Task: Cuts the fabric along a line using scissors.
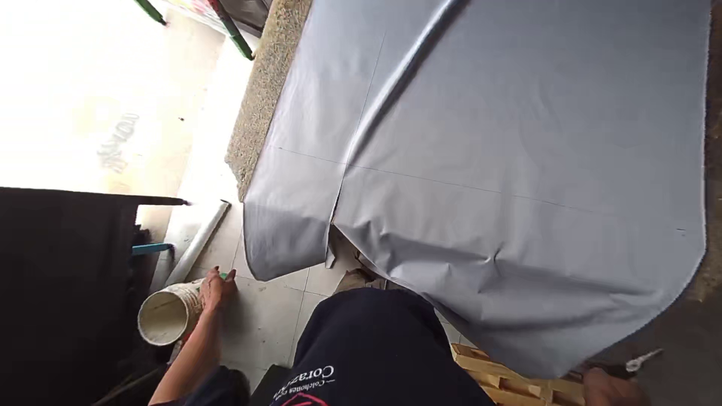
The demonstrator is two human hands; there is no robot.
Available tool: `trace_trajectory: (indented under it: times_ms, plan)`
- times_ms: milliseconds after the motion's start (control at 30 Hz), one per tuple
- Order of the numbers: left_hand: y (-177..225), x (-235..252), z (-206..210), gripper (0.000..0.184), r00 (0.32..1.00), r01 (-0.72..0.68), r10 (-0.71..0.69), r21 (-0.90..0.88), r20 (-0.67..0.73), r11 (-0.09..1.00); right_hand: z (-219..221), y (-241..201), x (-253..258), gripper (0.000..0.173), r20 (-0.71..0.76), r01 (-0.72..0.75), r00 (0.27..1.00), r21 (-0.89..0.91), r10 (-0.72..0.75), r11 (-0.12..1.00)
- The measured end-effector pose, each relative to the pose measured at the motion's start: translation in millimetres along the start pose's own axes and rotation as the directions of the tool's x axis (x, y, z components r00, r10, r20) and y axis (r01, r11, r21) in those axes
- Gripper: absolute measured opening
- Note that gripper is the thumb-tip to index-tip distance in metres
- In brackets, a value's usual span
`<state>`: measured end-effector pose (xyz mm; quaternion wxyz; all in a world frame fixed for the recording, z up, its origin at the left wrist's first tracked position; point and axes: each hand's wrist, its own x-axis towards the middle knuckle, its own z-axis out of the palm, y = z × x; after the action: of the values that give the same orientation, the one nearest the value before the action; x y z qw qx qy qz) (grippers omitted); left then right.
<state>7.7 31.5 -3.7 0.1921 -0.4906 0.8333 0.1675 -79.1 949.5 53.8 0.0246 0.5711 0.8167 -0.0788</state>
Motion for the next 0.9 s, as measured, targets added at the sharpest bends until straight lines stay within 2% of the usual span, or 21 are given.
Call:
trace_trajectory:
  times_ms: [67,133,233,333,433,500,533,600,667,767,833,900]
  plan:
    - [47,16,-2,0.064,0.984,-0.174,0.172,-0.034,-0.055,0.984,30,-40,-19,0.053,0.051,0.194,0.973,0.330,-0.223,0.924]
    - [109,28,-4,0.063,0.927,-0.363,0.359,-0.021,-0.111,0.931,49,-107,-68,0.048,0.196,0.243,0.885,0.580,-0.423,0.778]
    - [196,39,5,0.058,0.761,-0.626,0.620,0.034,-0.190,0.779,68,-199,-166,0.049,0.392,0.127,0.621,0.804,-0.678,0.581]
    - [265,31,11,0.061,0.647,-0.756,0.759,0.070,-0.070,0.651,85,-259,-265,0.045,0.492,-0.035,0.311,0.861,-0.813,0.508]
    - [304,26,19,0.060,0.503,-0.861,0.862,0.124,0.069,0.493,99,-295,-343,0.042,0.595,-0.214,0.018,0.787,-0.804,0.578]
    - [307,29,28,0.059,0.421,-0.905,0.897,0.130,0.135,0.405,108,-307,-378,0.040,0.658,-0.277,-0.112,0.698,-0.744,0.660]
    - [304,32,32,0.060,0.386,-0.921,0.909,0.129,0.157,0.369,112,-310,-390,0.040,0.680,-0.294,-0.153,0.661,-0.717,0.690]
    - [293,40,36,0.063,0.331,-0.941,0.928,0.129,0.173,0.312,116,-315,-407,0.039,0.714,-0.298,-0.191,0.611,-0.673,0.733]
    - [282,51,38,0.064,0.282,-0.957,0.944,0.114,0.170,0.266,121,-316,-420,0.040,0.741,-0.279,-0.191,0.587,-0.643,0.760]
    - [278,71,38,0.065,0.159,-0.986,0.971,0.085,0.178,0.145,132,-319,-444,0.042,0.749,-0.236,-0.121,0.616,-0.651,0.752]
    - [275,84,32,0.063,-0.005,-0.999,0.977,0.032,0.212,-0.012,137,-319,-469,0.044,0.722,-0.192,-0.035,0.673,-0.690,0.714]
    - [275,97,30,0.058,-0.241,-0.970,0.941,-0.051,0.238,-0.236,143,-325,-493,0.046,0.683,-0.186,0.069,0.725,-0.728,0.663]
